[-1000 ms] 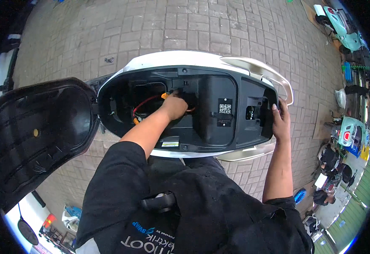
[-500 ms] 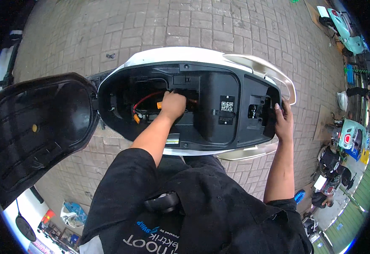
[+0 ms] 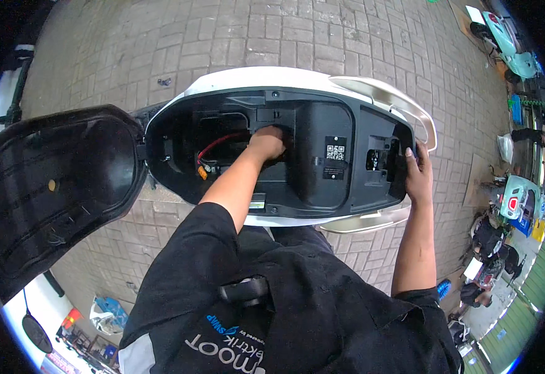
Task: The person places a brown seat onto the frame of a white electric scooter, opens the compartment, and uses a screwdriver to secure internal electrical connections and wiring.
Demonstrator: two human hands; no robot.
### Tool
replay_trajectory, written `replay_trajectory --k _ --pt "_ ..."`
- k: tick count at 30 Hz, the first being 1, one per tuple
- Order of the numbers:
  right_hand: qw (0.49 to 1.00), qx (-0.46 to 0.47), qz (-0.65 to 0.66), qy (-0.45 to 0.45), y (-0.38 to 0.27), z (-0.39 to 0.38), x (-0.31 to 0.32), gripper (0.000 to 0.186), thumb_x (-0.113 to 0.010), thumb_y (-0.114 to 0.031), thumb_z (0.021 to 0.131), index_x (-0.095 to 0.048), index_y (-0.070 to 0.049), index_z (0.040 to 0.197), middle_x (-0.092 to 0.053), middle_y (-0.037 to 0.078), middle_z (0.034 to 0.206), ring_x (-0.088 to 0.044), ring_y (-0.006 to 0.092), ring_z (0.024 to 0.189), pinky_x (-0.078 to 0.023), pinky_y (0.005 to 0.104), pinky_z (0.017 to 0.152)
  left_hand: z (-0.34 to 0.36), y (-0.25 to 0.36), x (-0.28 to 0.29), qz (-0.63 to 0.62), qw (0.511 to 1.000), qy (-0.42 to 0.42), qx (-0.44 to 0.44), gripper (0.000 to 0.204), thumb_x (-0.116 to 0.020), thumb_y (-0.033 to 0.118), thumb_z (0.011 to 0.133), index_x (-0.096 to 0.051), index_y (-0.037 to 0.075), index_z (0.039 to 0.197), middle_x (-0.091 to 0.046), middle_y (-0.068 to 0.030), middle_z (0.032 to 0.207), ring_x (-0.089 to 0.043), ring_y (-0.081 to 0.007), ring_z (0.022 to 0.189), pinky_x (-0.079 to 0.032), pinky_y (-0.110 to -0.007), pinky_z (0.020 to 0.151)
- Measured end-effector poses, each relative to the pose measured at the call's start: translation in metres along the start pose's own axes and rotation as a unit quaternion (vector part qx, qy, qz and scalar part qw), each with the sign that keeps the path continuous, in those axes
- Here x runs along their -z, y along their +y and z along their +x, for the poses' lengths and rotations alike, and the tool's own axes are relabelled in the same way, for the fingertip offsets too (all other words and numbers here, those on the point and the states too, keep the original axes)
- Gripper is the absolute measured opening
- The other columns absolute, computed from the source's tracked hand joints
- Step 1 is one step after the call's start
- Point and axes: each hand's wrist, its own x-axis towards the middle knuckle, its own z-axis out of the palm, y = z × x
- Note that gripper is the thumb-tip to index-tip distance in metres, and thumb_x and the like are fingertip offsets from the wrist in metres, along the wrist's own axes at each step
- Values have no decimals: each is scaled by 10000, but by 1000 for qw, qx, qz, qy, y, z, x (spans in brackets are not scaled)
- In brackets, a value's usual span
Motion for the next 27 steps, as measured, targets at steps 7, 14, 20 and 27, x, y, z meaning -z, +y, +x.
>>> replay_trajectory --k 7,14,20,27 --pt "1000 -21 19 2 -5 -1 -2 346 -554 -146 974 -534 12 1281 -549 106 1230 -539 212 1178 -434 339 993 -2 -12 -7 -7 999 27 -38 379 -646 346 834 -717 15 1007 -662 -227 1126 -637 -364 1062 -509 -444 920" --pt "968 -15 -243 62 -26 -5 1 479 -687 -287 871 -561 -47 1265 -608 195 1114 -594 381 1046 -465 414 902 -54 -34 28 122 961 192 -157 287 -709 323 799 -723 53 894 -689 -149 953 -630 -328 957 -483 -439 856" --pt "948 38 -298 108 -77 -4 -26 657 -749 -335 801 -501 -80 1354 -519 250 1260 -515 423 1165 -428 466 980 -45 -47 11 250 938 128 -201 190 -546 159 829 -722 117 889 -688 -87 914 -615 -257 978 -453 -392 845" --pt "905 184 -372 -92 -125 -30 -114 838 -684 -547 799 -367 -208 1497 -252 182 1561 -100 425 1472 -96 657 1135 -46 -47 4 230 937 154 -214 163 -571 147 814 -707 97 889 -677 -91 901 -599 -270 971 -450 -400 846"
